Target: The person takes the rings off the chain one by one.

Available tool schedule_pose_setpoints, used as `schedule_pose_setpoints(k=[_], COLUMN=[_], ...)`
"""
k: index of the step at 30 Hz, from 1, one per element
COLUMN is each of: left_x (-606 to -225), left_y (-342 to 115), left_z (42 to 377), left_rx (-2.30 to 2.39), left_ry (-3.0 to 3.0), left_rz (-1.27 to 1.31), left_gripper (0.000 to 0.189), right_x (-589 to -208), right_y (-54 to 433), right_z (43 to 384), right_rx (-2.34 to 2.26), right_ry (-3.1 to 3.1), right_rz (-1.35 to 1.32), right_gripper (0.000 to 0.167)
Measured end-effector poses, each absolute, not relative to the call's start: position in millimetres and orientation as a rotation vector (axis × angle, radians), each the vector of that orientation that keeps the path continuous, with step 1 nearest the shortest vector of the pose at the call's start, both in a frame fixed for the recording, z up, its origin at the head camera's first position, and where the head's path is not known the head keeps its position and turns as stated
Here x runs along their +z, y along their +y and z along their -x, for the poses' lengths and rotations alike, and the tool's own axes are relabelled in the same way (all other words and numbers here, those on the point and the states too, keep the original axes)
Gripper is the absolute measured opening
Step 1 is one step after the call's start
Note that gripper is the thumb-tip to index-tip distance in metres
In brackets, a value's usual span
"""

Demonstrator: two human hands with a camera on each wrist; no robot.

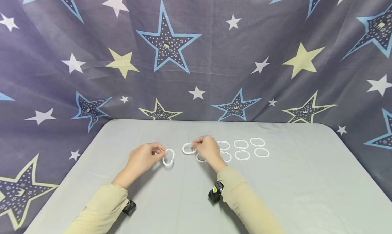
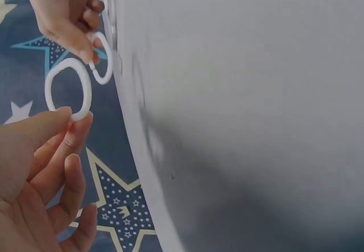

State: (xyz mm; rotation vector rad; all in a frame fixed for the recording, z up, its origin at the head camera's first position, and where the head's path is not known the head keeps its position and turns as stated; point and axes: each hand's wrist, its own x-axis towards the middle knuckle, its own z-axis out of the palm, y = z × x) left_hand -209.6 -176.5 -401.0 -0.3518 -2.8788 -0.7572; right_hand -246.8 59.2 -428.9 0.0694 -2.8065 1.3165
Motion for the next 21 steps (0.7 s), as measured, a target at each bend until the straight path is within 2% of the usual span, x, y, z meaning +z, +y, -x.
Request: schedule_pose_setpoints(k=[10,21], left_x=[-398.0,-395.0], left_y=[-166.5,-158.3], left_z=[212.1,215.6], left_rx=[-0.764,-0.773], left_ry=[-2.920,-2.936], left_rz=[0.318,0.287], left_gripper=[0.009,0.008], right_x=[-431.1,-432.0], right_y=[56.9,46.0], right_z=[264.0,267.9], right_rx=[1.198,0.968], right_ry=[-2.841,-2.923], right_rz=[0.049,0.093], right_gripper=[0.012,0.011])
